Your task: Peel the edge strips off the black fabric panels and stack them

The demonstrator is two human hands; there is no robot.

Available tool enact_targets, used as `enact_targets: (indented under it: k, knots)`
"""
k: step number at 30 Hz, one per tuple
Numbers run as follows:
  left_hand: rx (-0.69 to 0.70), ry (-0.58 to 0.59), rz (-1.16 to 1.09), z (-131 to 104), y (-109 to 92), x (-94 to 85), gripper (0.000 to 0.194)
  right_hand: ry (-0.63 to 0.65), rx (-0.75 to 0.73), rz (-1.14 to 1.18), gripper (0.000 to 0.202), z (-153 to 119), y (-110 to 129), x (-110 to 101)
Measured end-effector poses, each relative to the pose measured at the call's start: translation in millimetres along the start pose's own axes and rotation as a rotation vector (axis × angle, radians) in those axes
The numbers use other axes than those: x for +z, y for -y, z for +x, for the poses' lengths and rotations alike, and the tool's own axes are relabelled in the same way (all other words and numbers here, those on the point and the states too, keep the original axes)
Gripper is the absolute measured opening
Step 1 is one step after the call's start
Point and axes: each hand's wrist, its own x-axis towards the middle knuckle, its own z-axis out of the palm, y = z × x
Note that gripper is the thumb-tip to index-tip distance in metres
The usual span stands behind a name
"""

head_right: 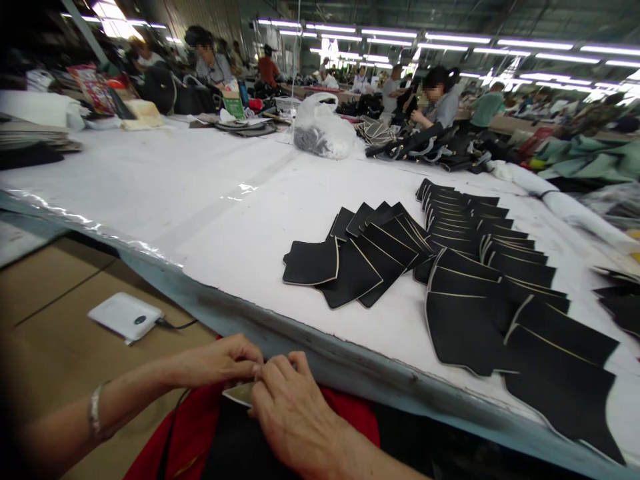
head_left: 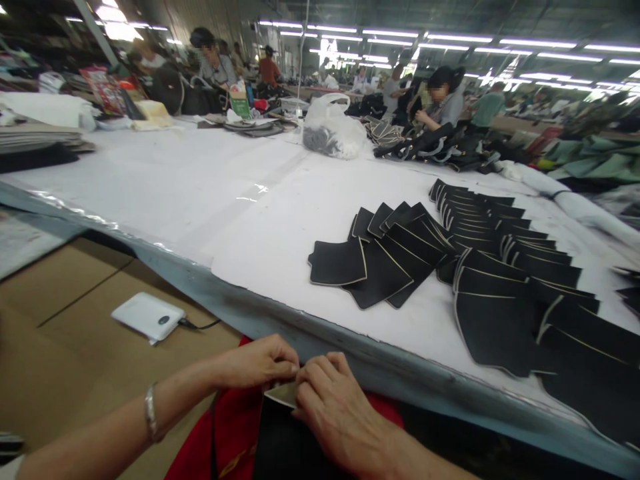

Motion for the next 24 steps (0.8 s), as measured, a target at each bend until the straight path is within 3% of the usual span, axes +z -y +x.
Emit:
enact_targets:
  k: [5,8,12,15,18,22,24]
  knots:
    - [0.072,0.06,0.037,5.0,-14.1,5.0,0.025,-0.017,-0.039,-0.02,0.014,3.1,4.2,-3.9]
    - [0.074,-0.017,0.112,11.8,-11.2,10.5,0.016,-0.04,-0.039,-0.054,0.015,2.7,9.4,-3.9]
    - [0.022,-0.179,0.206,20.2,-3.8,16.4,0.011,-0.175,-0.089,-0.134,0.02,-0.2,21.7,4.8]
    - [0.011,-0.173,0.213,20.7,-3.9,16.8,0.014,-0.243,-0.113,-0.142,0.025,-2.2,26.6,5.8]
    - [0.049,-0.086,0.166,9.1,-10.2,9.9,0.02,-0.171,-0.053,-0.081,0.021,-3.1,20.1,-1.1]
    - [0.096,-0.029,0.03,-23.2,-17.7,-1.0,0.041,-0.04,0.116,0.015,0.007,-3.4,3.9,-7.3]
    - [0.076,-0.057,0.0,-37.3,-17.1,-0.3,0.033,-0.014,0.155,0.098,0.007,-2.5,-1.8,-6.5]
